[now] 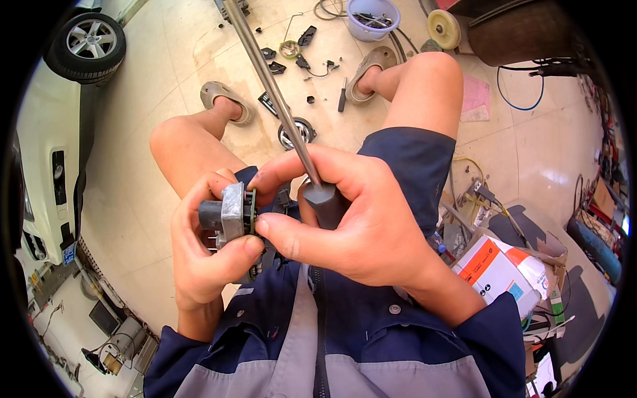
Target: The person uses a screwdriver to pry open a plastic casing and remove components from a circuit board while sitting in an auto repair shop. They hold the board in one hand and manipulate the tool with the other.
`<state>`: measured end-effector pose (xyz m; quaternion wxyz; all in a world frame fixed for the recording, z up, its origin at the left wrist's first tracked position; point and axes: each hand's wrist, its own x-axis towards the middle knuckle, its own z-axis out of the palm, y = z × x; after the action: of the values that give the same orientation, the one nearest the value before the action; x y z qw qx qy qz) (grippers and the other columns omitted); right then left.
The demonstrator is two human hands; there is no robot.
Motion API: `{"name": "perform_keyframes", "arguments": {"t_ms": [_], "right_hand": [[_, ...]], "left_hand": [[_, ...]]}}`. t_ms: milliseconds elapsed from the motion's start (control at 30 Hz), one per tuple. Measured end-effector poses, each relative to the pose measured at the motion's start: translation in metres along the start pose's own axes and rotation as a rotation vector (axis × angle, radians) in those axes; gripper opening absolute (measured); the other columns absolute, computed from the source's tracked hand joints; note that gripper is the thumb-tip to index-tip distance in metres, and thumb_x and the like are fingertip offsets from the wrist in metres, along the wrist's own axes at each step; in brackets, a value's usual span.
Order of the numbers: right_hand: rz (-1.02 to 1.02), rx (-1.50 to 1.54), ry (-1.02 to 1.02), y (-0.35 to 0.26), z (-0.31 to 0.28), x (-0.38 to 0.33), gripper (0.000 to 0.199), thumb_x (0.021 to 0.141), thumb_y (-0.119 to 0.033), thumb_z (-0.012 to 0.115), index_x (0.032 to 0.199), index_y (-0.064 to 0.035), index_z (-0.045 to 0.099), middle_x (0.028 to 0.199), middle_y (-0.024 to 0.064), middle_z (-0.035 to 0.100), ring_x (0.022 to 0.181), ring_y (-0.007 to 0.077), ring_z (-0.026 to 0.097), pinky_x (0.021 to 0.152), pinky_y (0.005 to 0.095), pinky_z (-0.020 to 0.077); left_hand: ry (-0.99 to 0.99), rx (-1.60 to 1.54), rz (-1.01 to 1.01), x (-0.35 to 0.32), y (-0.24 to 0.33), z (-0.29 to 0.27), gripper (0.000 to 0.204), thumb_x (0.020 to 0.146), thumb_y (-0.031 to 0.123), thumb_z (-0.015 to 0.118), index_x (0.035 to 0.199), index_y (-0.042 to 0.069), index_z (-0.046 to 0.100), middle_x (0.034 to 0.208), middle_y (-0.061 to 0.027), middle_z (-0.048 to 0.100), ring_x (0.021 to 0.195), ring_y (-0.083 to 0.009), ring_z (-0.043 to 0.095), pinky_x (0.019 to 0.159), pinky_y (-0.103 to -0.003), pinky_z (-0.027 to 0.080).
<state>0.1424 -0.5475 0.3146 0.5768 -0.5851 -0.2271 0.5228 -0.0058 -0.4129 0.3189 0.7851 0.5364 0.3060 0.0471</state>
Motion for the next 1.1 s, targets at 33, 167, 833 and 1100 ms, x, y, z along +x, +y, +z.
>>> {"name": "perform_keyframes", "arguments": {"t_ms": [33, 167, 833, 1100], "right_hand": [[-0.001, 0.001, 0.0, 0.0, 0.0, 0.0, 0.031, 0.077, -0.005, 0.074, 0.104, 0.0037, 0.063, 0.108, 0.0102, 0.064, 0.061, 0.0029, 0.049, 0.058, 0.0191, 0.0387], [-0.006, -0.003, -0.009, 0.0, 0.0, -0.001, 0.031, 0.077, -0.006, 0.073, 0.104, 0.0032, 0.062, 0.11, 0.0101, 0.063, 0.06, 0.0028, 0.048, 0.058, 0.0186, 0.0383], [-0.227, -0.079, -0.107, 0.004, 0.003, -0.005, 0.04, 0.07, 0.001, 0.066, 0.107, -0.0005, 0.053, 0.111, 0.0134, 0.056, 0.054, 0.0033, 0.047, 0.052, 0.0178, 0.0373], [-0.222, -0.151, -0.106, 0.002, 0.0, -0.006, 0.043, 0.074, 0.0, 0.068, 0.114, 0.0001, 0.052, 0.111, 0.0104, 0.057, 0.056, 0.0024, 0.046, 0.055, 0.017, 0.0372]], "left_hand": [[-0.003, 0.003, 0.0, 0.0, 0.001, 0.0, 0.036, 0.069, 0.003, 0.078, 0.096, 0.001, 0.052, 0.087, -0.0026, 0.062, 0.078, -0.0048, 0.057, 0.069, -0.021, 0.046], [0.08, 0.039, -0.086, 0.0, 0.008, 0.009, 0.038, 0.063, 0.013, 0.077, 0.09, 0.003, 0.052, 0.083, -0.0007, 0.053, 0.075, -0.0069, 0.048, 0.067, -0.022, 0.037], [0.039, 0.383, 0.361, -0.003, -0.003, -0.002, 0.038, 0.055, 0.001, 0.081, 0.087, -0.001, 0.061, 0.08, -0.007, 0.058, 0.071, -0.0127, 0.055, 0.064, -0.024, 0.041], [0.035, 0.365, 0.336, -0.003, -0.004, -0.003, 0.037, 0.058, 0.001, 0.079, 0.09, -0.002, 0.06, 0.083, -0.0065, 0.057, 0.074, -0.0122, 0.054, 0.065, -0.024, 0.041]]}}
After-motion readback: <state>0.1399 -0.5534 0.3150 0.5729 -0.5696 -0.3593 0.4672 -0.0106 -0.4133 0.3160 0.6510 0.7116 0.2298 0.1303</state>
